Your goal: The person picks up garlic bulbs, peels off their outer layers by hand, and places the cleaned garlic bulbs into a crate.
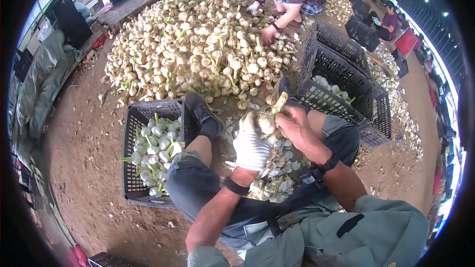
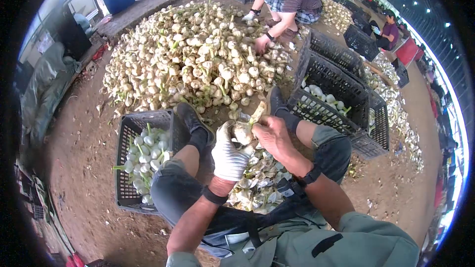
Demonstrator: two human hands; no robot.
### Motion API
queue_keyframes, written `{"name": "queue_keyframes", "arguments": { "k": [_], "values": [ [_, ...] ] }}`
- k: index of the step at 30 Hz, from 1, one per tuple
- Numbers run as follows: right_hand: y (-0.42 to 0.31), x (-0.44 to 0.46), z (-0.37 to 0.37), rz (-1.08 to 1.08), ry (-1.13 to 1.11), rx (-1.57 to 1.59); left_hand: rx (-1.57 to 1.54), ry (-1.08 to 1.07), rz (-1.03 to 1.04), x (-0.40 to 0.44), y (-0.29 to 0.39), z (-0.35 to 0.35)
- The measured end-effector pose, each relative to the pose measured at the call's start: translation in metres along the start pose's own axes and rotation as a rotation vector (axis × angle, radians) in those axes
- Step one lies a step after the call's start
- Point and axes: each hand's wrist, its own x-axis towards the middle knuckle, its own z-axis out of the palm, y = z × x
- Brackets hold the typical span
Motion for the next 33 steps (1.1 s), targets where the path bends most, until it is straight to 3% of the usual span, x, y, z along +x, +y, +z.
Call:
{"name": "queue_keyframes", "arguments": {
  "k": [11, 17, 19, 22, 23, 25, 29, 31, 32, 33],
  "values": [
    [-0.003, 0.005, 0.018, -0.063, 0.039, -0.143, 0.066, 0.069, -0.012, 0.004, 0.0, -0.011],
    [0.005, 0.004, 0.016, -0.001, 0.028, 0.091, -0.037, 0.036, -0.15, 0.004, -0.008, 0.001],
    [0.002, 0.001, 0.014, 0.043, 0.008, 0.31, -0.74, -0.011, -0.315, 0.013, -0.008, 0.004],
    [-0.004, 0.0, 0.01, 0.1, -0.044, 0.385, -1.169, -0.284, -0.748, 0.019, -0.008, -0.011],
    [-0.006, -0.002, 0.008, 0.101, -0.047, 0.391, -1.267, -0.342, -0.788, 0.019, -0.005, -0.009],
    [-0.008, -0.005, 0.004, 0.103, -0.172, 0.447, -1.278, -0.329, -0.78, 0.019, -0.004, -0.009],
    [-0.017, -0.009, 0.011, 0.079, -0.118, 0.52, -1.117, -0.307, -0.721, 0.015, -0.017, 0.002],
    [-0.029, -0.017, 0.017, 0.184, 0.116, 0.751, -1.053, -0.297, -0.666, 0.014, -0.019, 0.004],
    [-0.021, -0.017, 0.013, 0.184, 0.129, 0.753, -1.054, -0.31, -0.671, 0.012, -0.019, 0.004],
    [-0.006, -0.013, 0.008, 0.149, 0.021, 0.457, -0.914, -0.241, -0.584, 0.01, -0.018, 0.003]
  ]
}}
